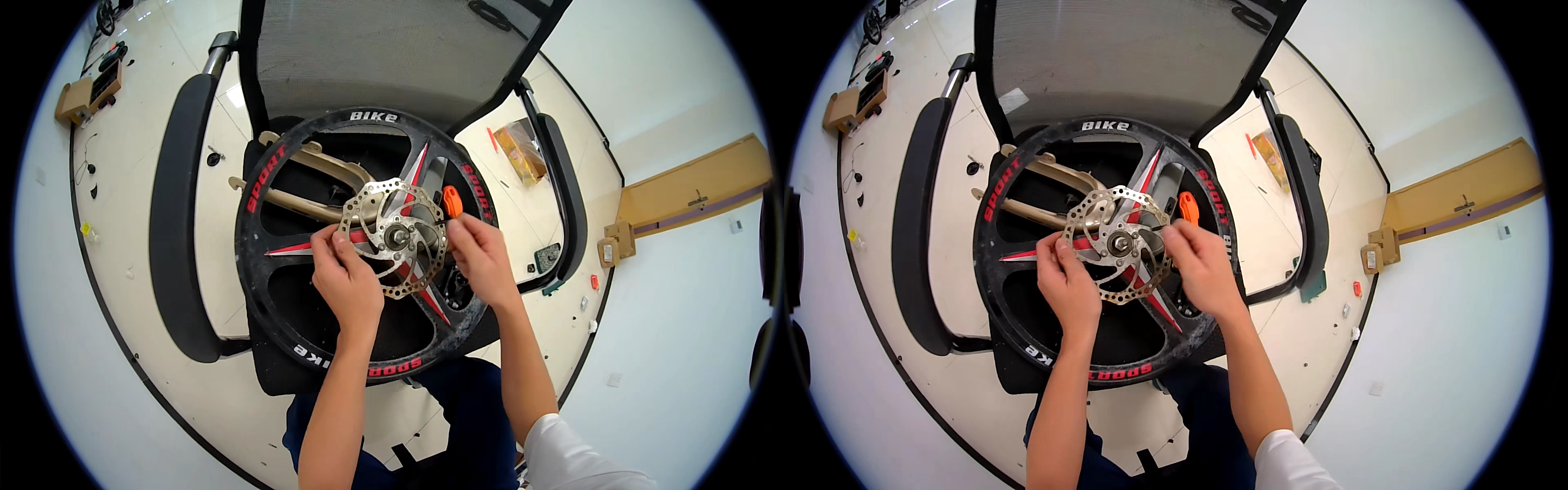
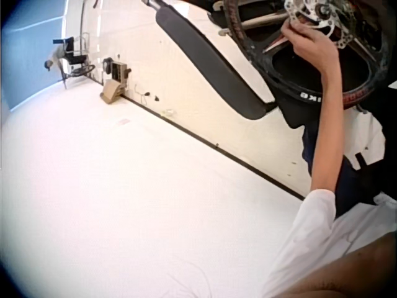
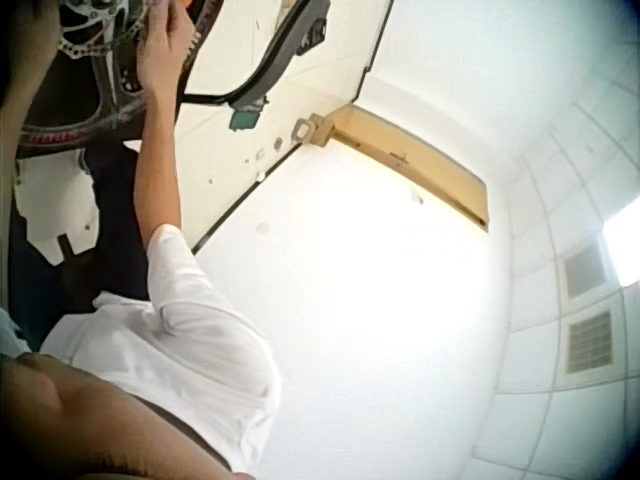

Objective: The person installs a brake rotor onto a bicycle wheel hub, aligns it, and tightens the bolts using an Allen key. The wheel is held on a chair during the process.

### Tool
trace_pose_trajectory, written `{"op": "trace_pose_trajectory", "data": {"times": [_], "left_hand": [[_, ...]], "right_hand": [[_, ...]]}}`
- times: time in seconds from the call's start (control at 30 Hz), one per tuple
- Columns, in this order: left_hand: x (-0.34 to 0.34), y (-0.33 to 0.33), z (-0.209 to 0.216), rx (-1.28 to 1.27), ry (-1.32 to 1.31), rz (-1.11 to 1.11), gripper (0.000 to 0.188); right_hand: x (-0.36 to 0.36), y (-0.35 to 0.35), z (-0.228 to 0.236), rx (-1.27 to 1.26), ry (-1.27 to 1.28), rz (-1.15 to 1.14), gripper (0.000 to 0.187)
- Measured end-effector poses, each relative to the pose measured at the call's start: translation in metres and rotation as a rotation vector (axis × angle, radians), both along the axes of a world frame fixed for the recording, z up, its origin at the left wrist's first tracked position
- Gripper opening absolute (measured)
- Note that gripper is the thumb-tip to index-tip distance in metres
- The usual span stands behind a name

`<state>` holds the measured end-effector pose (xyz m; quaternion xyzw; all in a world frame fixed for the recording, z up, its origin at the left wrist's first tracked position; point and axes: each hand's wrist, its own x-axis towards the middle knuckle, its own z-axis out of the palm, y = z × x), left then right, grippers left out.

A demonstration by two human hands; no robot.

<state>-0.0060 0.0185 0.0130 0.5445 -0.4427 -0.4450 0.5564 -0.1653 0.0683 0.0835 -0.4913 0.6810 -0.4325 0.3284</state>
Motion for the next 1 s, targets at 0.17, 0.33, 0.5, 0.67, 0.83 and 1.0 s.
{"op": "trace_pose_trajectory", "data": {"times": [0.17, 0.33, 0.5, 0.67, 0.83, 1.0], "left_hand": [[-0.002, -0.002, -0.003, -0.016, -0.013, 0.057, 0.018], [-0.008, -0.003, -0.001, -0.058, -0.101, 0.089, 0.020], [-0.008, -0.002, 0.001, 0.000, -0.040, 0.065, 0.022], [-0.008, -0.002, -0.001, -0.009, -0.016, 0.044, 0.020], [0.001, 0.001, 0.001, 0.046, -0.035, -0.037, 0.019], [0.013, 0.006, 0.004, 0.058, -0.011, -0.079, 0.019]], "right_hand": [[-0.015, -0.018, -0.003, -0.036, 0.600, 0.429, 0.023], [-0.015, -0.018, 0.009, 0.037, 0.464, 0.522, 0.022], [0.030, -0.003, -0.006, 0.023, 0.330, 0.315, 0.017], [0.045, -0.008, -0.014, -0.016, 0.419, 0.233, 0.017], [0.049, -0.004, -0.012, 0.005, 0.406, 0.172, 0.020], [0.039, 0.007, -0.004, 0.116, 0.328, 0.156, 0.019]]}}
